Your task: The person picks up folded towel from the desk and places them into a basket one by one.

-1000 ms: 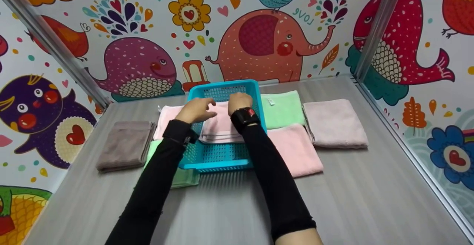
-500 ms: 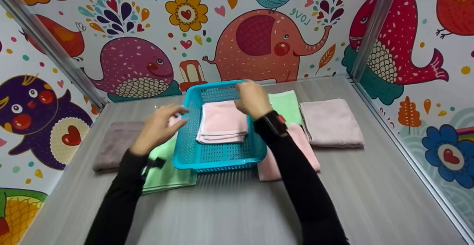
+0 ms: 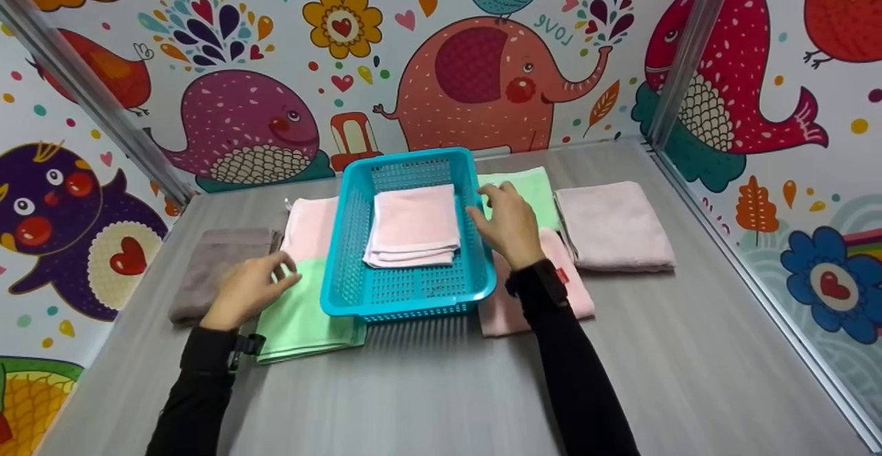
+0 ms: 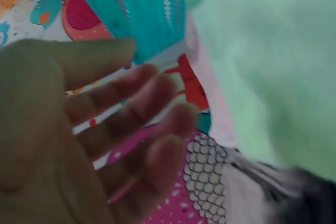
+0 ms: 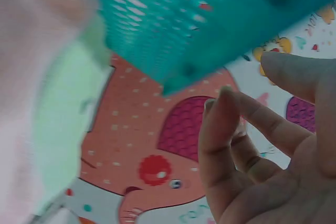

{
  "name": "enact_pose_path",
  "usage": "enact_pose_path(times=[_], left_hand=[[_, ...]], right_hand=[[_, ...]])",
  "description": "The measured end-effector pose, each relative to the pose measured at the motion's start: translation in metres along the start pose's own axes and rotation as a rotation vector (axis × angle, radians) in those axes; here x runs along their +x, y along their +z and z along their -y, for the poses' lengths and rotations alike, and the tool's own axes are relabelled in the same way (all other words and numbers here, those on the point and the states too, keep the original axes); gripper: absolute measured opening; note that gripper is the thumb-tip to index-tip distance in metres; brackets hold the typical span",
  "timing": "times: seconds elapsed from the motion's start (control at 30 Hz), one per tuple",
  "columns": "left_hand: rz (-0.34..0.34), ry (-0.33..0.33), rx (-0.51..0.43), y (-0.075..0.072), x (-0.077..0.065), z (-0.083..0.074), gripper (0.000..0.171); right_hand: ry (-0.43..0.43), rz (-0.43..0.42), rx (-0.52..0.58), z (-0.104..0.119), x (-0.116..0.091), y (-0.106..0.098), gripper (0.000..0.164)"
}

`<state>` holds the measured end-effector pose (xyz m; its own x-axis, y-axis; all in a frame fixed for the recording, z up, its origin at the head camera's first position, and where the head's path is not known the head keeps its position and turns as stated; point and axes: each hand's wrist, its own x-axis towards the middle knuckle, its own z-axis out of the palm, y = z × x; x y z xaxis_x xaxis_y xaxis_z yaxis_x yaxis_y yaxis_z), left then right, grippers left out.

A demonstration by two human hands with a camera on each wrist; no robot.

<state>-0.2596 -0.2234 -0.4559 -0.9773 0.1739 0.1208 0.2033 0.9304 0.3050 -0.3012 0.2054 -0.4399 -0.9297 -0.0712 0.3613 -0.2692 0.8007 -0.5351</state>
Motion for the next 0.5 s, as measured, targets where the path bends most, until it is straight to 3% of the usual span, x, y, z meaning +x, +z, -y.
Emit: enact_pose_path(times=[0.1, 0.17, 0.33, 0.5], left_hand=[[0.162, -0.079, 0.056, 0.005, -0.002, 0.008, 0.04], [0.223, -0.127, 0.08, 0.007, -0.004, 0.011, 0.056], [0.261, -0.205, 0.09, 0.01, -0.005, 0.01, 0.095], [0.293, -0.202, 0.082, 0.012, -0.005, 0.01, 0.101]], right_hand=[[0.026, 0.06, 0.002, -0.008, -0.003, 0.008, 0.049], [0.049, 0.108, 0.018, -0.01, -0.004, 0.011, 0.054], [0.134, 0.191, 0.072, -0.009, -0.001, 0.016, 0.062], [0.168, 0.215, 0.101, -0.007, 0.0, 0.02, 0.062]])
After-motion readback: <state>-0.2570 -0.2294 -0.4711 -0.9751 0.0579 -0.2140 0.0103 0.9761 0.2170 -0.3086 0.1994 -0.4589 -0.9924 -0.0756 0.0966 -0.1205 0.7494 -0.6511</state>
